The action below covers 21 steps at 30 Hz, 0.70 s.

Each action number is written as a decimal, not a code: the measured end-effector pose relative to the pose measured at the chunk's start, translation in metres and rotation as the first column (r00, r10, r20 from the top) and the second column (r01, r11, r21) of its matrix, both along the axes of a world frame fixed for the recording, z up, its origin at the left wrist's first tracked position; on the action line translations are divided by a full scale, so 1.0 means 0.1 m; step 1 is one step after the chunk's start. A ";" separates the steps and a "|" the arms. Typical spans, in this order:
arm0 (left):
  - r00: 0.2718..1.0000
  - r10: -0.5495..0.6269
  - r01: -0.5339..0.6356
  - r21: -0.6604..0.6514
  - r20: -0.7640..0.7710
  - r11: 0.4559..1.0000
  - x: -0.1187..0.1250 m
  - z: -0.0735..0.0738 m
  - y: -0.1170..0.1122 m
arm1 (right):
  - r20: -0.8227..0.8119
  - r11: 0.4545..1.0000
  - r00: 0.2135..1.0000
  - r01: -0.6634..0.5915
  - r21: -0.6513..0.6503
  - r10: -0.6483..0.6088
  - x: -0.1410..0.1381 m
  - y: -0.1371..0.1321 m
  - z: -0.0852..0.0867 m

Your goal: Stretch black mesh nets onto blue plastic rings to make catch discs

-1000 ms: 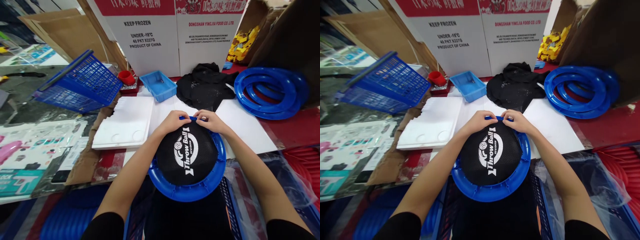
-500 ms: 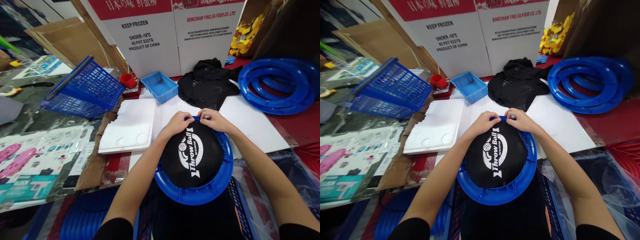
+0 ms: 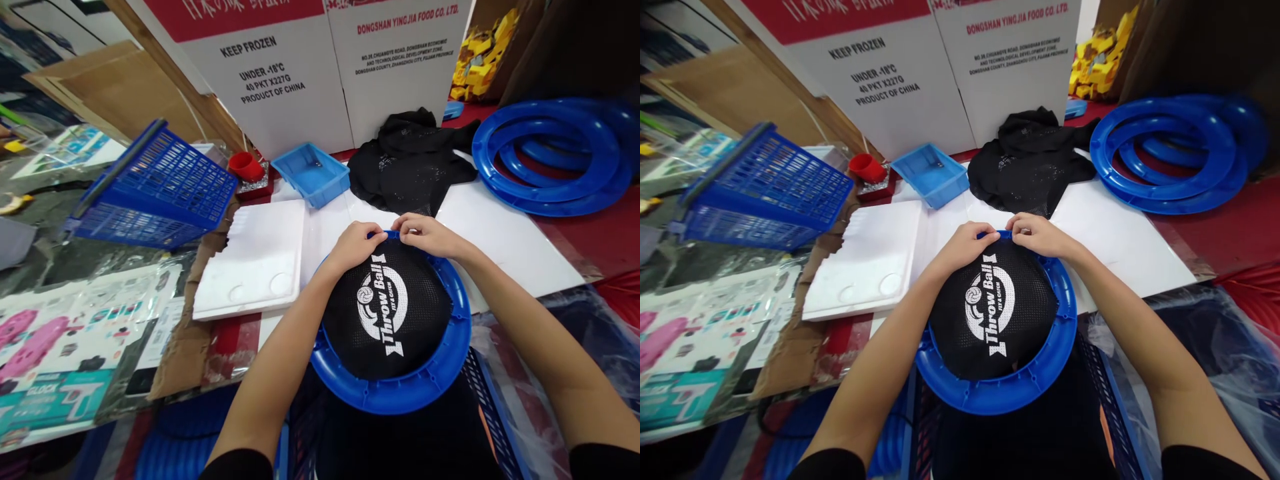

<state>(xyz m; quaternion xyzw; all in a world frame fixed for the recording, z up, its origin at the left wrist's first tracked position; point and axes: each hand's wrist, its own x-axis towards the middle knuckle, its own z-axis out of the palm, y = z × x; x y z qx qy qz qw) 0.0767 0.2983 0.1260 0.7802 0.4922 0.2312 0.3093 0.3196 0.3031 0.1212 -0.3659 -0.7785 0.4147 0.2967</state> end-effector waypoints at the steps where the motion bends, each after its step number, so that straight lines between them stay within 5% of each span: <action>1: 1.000 -0.004 0.004 -0.003 0.004 1.000 0.00 0.00 0.01 | 0.007 1.000 1.000 -0.008 -0.002 0.009 0.01 0.00 0.01; 21: 0.992 0.062 -0.057 0.052 -0.105 0.997 0.04 0.00 -0.07 | 0.018 0.988 0.991 -0.130 -0.087 0.132 0.11 0.10 0.02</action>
